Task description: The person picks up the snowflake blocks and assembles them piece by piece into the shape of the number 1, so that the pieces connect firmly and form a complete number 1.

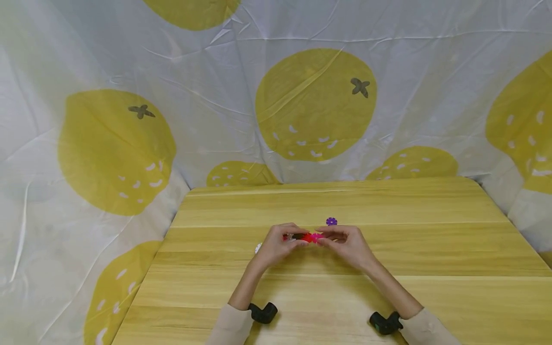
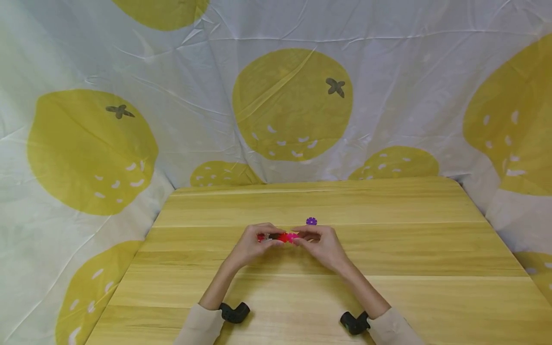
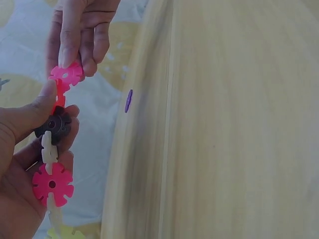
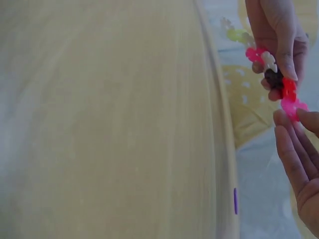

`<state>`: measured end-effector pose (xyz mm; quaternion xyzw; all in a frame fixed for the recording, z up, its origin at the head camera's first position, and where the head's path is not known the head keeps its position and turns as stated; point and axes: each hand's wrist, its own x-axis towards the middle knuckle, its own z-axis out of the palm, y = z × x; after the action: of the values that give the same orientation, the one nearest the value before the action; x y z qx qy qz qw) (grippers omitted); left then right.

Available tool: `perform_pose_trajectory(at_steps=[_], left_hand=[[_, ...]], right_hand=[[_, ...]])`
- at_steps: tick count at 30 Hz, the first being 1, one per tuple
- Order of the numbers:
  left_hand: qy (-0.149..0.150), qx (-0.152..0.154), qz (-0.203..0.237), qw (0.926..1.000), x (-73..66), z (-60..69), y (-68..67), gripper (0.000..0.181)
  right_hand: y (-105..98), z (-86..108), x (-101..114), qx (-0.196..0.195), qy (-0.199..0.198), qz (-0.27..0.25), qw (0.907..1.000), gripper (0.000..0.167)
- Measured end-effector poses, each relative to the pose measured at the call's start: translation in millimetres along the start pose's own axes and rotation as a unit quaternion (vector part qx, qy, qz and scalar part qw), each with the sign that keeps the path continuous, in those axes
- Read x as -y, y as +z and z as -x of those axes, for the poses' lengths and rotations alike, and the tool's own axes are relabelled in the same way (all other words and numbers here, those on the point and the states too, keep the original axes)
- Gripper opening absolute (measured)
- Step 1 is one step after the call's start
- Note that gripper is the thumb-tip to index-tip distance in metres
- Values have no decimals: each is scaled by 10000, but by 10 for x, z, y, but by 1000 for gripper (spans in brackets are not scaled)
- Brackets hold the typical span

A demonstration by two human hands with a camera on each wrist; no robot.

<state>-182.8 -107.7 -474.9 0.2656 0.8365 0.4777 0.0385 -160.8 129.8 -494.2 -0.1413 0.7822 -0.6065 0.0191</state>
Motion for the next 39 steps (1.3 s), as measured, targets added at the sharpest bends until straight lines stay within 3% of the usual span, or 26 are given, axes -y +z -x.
perform_pose_trajectory(at_steps=[11, 16, 21, 23, 26, 29, 31, 34, 39], left_hand=[[-36, -166, 227, 9996, 16, -3, 7, 22], [-112, -148, 294, 9994, 18, -9, 11, 23], [-107, -25, 244, 9996, 6, -5, 3, 28], [76, -70, 52, 9999, 1, -9, 13, 32], [702, -323, -601, 9952, -12, -23, 45, 38], [1445, -711, -1343, 9778, -15, -50, 101, 42], [1722, -900, -1591, 9680, -23, -70, 141, 43], [1755, -1029, -1574, 9663, -14, -94, 193, 40], [1352, -895, -931, 9824, 15, -106, 215, 32]], right_hand=[[-10, -8, -2, -34, -515, 7, 9987, 18], [0, -14, 4, -124, -469, 65, 9988, 18], [-8, -13, 1, -163, -348, -201, 9991, 19], [-16, -15, 4, -148, -259, -436, 9986, 21], [-25, -25, 9, -117, -13, -870, 9961, 24], [-20, -42, 20, -143, 307, -1259, 9915, 27], [-7, -55, 30, -209, 543, -1521, 9866, 29], [13, -70, 42, -285, 810, -1787, 9802, 33], [15, -86, 36, -213, 1047, -1897, 9760, 36]])
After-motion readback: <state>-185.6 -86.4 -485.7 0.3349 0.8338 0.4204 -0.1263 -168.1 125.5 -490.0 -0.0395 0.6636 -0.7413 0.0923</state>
